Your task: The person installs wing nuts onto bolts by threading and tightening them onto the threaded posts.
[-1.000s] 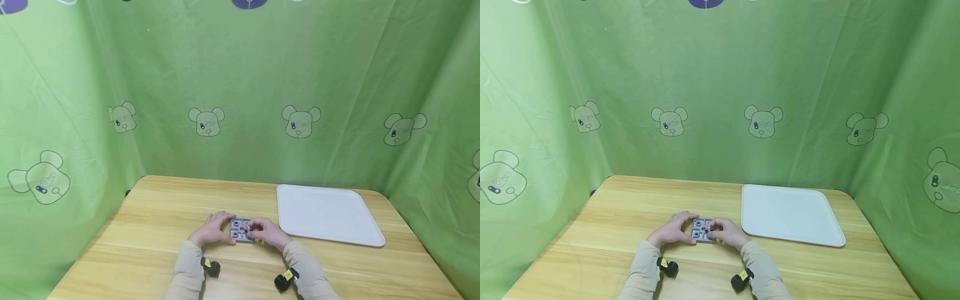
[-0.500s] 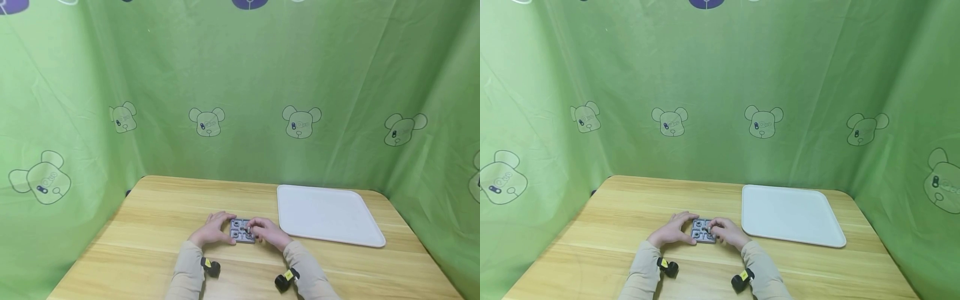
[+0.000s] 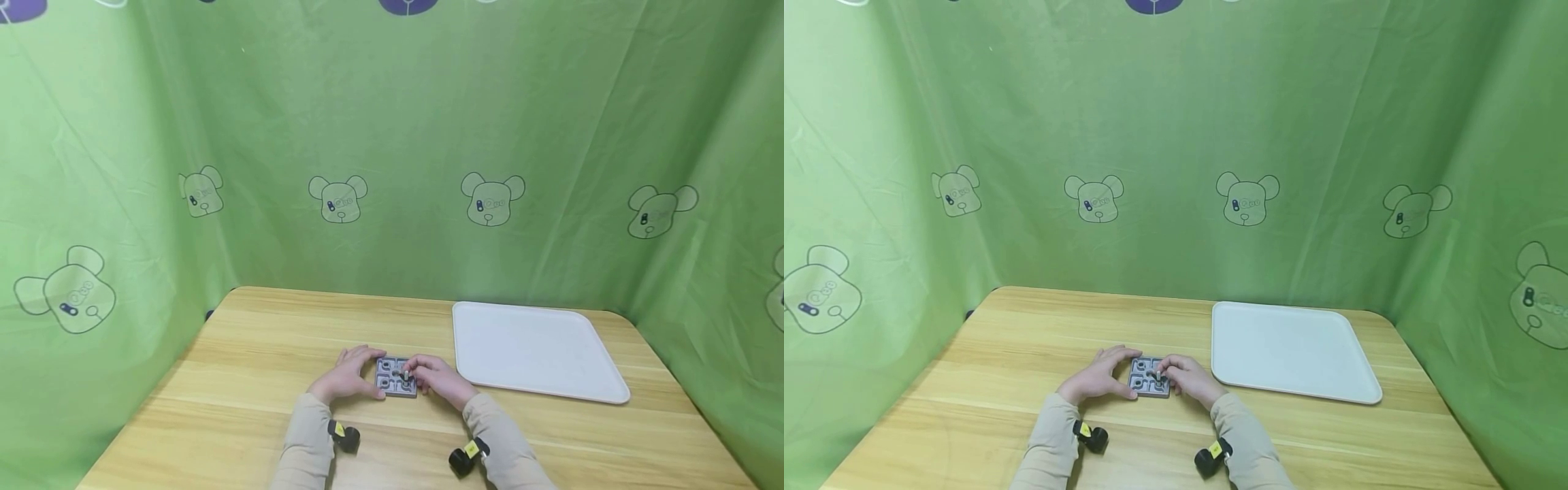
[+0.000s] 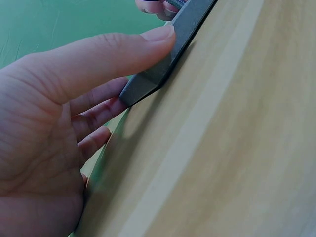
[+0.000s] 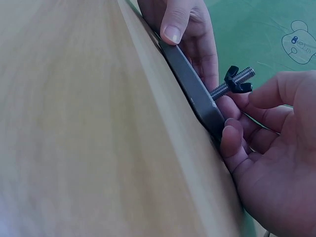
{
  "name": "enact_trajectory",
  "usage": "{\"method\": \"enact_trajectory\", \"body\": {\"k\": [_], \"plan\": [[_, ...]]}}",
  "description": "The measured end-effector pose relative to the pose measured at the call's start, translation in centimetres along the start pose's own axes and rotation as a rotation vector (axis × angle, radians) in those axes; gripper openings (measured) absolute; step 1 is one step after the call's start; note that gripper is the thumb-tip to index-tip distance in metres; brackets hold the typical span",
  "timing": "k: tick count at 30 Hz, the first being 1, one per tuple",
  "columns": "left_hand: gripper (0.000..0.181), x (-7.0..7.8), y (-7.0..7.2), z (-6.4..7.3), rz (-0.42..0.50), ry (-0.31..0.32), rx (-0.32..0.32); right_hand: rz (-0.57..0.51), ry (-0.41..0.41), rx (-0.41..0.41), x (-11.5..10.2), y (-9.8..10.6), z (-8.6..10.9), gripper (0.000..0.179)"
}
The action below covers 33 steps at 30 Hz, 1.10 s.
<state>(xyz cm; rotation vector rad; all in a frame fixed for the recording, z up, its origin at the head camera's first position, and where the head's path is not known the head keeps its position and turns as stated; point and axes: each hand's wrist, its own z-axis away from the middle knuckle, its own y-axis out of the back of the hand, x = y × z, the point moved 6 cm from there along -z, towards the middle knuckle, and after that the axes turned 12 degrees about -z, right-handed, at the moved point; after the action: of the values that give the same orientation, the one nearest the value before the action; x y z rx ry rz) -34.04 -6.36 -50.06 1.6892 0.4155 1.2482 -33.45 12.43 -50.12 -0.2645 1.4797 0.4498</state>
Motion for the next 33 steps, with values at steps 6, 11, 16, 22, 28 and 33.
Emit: {"method": "enact_trajectory", "body": {"k": [6, 11, 16, 22, 28, 33], "plan": [[0.087, 0.05, 0.05, -0.02, 0.0, -0.002, 0.001, 0.034, 0.005, -0.019, 0.32, 0.07, -0.13, 0.026], [0.087, -0.02, 0.05, -0.06, -0.003, -0.004, 0.002, 0.05, 0.018, -0.038, 0.48, 0.01, -0.28, 0.027], [0.087, -0.13, 0.03, -0.14, -0.001, -0.002, 0.007, 0.037, 0.025, -0.06, 0.53, -0.11, -0.32, 0.025], [0.087, -0.08, 0.04, -0.08, 0.0, -0.002, 0.004, 0.052, 0.027, -0.054, 0.36, -0.14, -0.18, 0.023], [0.087, -0.04, 0.1, -0.04, -0.004, 0.006, -0.003, 0.058, 0.026, -0.039, 0.01, -0.26, -0.01, 0.023], [0.087, 0.17, 0.11, 0.04, -0.008, 0.003, -0.01, 0.063, 0.01, -0.021, 0.18, -0.26, 0.04, 0.024]]}}
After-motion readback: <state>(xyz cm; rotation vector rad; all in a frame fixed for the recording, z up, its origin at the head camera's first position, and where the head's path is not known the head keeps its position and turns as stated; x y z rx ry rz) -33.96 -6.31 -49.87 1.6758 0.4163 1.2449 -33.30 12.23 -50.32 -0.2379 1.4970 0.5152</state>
